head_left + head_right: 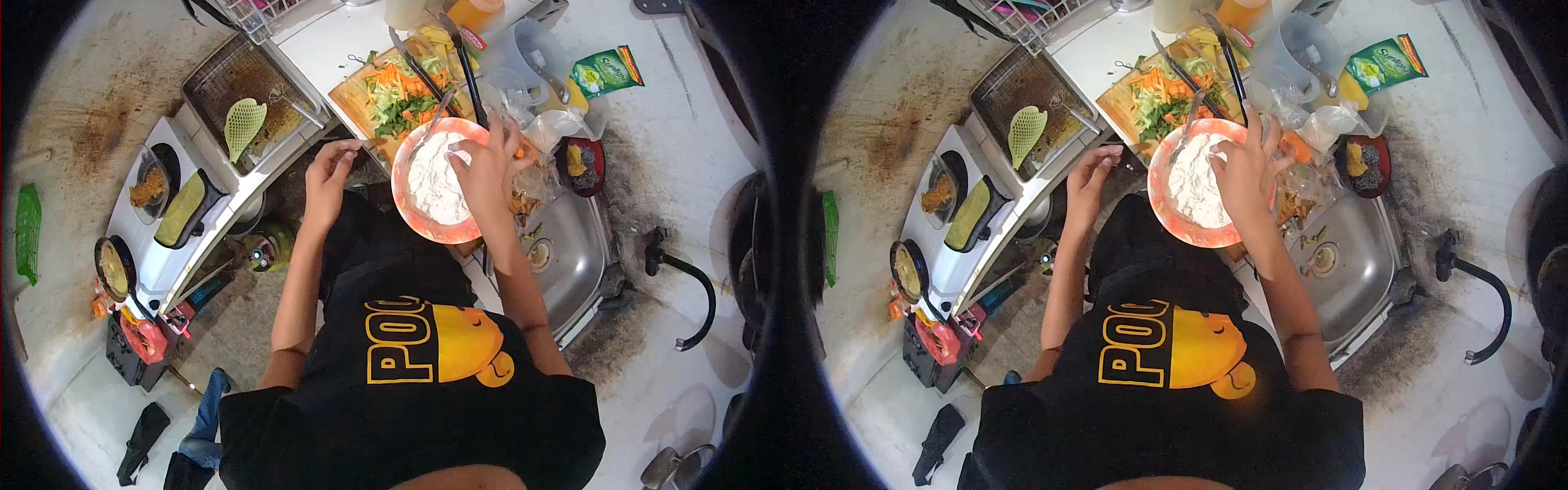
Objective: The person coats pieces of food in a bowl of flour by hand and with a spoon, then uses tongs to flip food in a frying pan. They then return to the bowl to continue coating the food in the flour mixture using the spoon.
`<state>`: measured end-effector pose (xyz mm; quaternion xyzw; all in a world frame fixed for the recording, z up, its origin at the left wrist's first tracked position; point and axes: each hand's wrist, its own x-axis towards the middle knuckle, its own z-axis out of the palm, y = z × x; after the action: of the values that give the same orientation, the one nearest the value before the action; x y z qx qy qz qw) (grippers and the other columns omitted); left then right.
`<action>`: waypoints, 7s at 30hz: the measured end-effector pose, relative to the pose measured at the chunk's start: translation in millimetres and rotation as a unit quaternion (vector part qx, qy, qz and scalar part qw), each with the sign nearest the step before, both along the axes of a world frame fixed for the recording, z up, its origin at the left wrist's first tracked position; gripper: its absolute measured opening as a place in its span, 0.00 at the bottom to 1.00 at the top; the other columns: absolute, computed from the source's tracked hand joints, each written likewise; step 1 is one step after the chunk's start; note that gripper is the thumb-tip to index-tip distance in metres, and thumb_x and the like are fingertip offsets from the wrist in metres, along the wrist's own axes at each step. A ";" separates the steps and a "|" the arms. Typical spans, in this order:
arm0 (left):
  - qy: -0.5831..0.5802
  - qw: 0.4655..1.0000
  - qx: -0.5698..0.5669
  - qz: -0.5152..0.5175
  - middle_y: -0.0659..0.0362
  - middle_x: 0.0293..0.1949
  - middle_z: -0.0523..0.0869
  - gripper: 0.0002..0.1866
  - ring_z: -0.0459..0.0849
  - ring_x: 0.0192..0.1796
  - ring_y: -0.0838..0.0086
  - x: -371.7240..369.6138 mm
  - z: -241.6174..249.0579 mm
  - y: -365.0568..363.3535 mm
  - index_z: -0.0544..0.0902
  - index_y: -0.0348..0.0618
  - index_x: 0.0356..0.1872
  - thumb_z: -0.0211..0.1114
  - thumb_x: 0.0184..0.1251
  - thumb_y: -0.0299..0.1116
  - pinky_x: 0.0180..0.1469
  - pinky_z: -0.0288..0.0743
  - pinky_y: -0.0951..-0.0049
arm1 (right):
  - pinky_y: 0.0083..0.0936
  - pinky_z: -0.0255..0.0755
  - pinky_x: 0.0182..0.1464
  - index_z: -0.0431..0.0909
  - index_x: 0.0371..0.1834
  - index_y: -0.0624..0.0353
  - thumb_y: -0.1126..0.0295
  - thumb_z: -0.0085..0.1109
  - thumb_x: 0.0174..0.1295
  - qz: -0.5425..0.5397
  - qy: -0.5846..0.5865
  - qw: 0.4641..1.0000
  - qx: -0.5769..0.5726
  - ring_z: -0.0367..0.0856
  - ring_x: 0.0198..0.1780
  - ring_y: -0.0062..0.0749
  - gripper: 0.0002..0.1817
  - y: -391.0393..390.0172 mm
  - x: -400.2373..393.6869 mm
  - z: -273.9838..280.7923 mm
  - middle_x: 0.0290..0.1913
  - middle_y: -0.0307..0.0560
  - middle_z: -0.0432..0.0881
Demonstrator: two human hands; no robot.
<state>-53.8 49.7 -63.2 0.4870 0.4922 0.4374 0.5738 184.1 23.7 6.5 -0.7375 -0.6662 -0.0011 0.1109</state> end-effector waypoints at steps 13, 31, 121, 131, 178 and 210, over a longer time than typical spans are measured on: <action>-0.027 0.999 -0.009 -0.016 0.55 0.49 0.84 0.12 0.80 0.52 0.76 4.4 1.4 9.8 0.78 0.31 0.51 0.54 0.72 0.25 0.58 0.71 0.74 | 0.62 0.42 0.63 0.90 0.29 0.41 0.62 0.77 0.42 -0.018 0.157 0.985 0.063 0.50 0.73 0.53 0.09 -15.3 23.2 -3.3 0.69 0.46 0.65; -0.017 0.999 0.023 -0.043 0.59 0.47 0.83 0.12 0.79 0.50 0.78 9.7 0.9 15.7 0.79 0.34 0.51 0.54 0.72 0.25 0.56 0.71 0.76 | 0.64 0.42 0.68 0.90 0.38 0.41 0.67 0.67 0.57 -0.008 0.247 0.969 -0.016 0.49 0.75 0.52 0.07 -24.2 36.8 7.2 0.73 0.48 0.63; -0.606 0.678 -0.382 -0.163 0.49 0.65 0.70 0.38 0.70 0.63 0.61 109.1 99.0 -12.3 0.64 0.34 0.67 0.44 0.71 0.60 0.71 0.56 0.62 | 0.40 0.49 0.72 0.86 0.40 0.62 0.66 0.61 0.62 0.070 0.364 0.928 -0.026 0.55 0.71 0.50 0.11 -32.9 27.1 61.4 0.68 0.52 0.70; -0.612 0.691 -0.351 -0.159 0.42 0.74 0.55 0.38 0.52 0.77 0.58 95.8 97.1 -11.2 0.51 0.33 0.74 0.34 0.75 0.56 0.78 0.42 0.60 | 0.40 0.48 0.72 0.86 0.43 0.60 0.65 0.60 0.63 0.098 0.382 0.919 -0.016 0.58 0.71 0.49 0.12 -34.7 32.4 61.2 0.67 0.52 0.71; -0.207 0.974 -0.091 0.007 0.57 0.54 0.79 0.28 0.76 0.59 0.66 -7.7 28.6 7.9 0.70 0.38 0.64 0.51 0.68 0.46 0.64 0.63 0.66 | 0.41 0.67 0.64 0.77 0.50 0.67 0.79 0.55 0.56 0.191 0.296 0.924 -0.151 0.75 0.59 0.53 0.16 -68.0 6.6 14.3 0.54 0.58 0.79; -0.181 0.981 -0.073 0.005 0.57 0.49 0.80 0.23 0.78 0.54 0.67 2.4 38.2 4.3 0.73 0.37 0.58 0.51 0.68 0.41 0.61 0.65 0.67 | 0.38 0.61 0.54 0.88 0.34 0.51 0.69 0.71 0.46 0.065 0.080 0.993 0.050 0.70 0.52 0.40 0.10 -15.7 -13.0 -6.3 0.44 0.45 0.74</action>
<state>-51.5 54.0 -25.0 0.3538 0.4132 0.4842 0.6853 171.2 7.9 0.1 -0.6836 -0.7011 0.0324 0.2005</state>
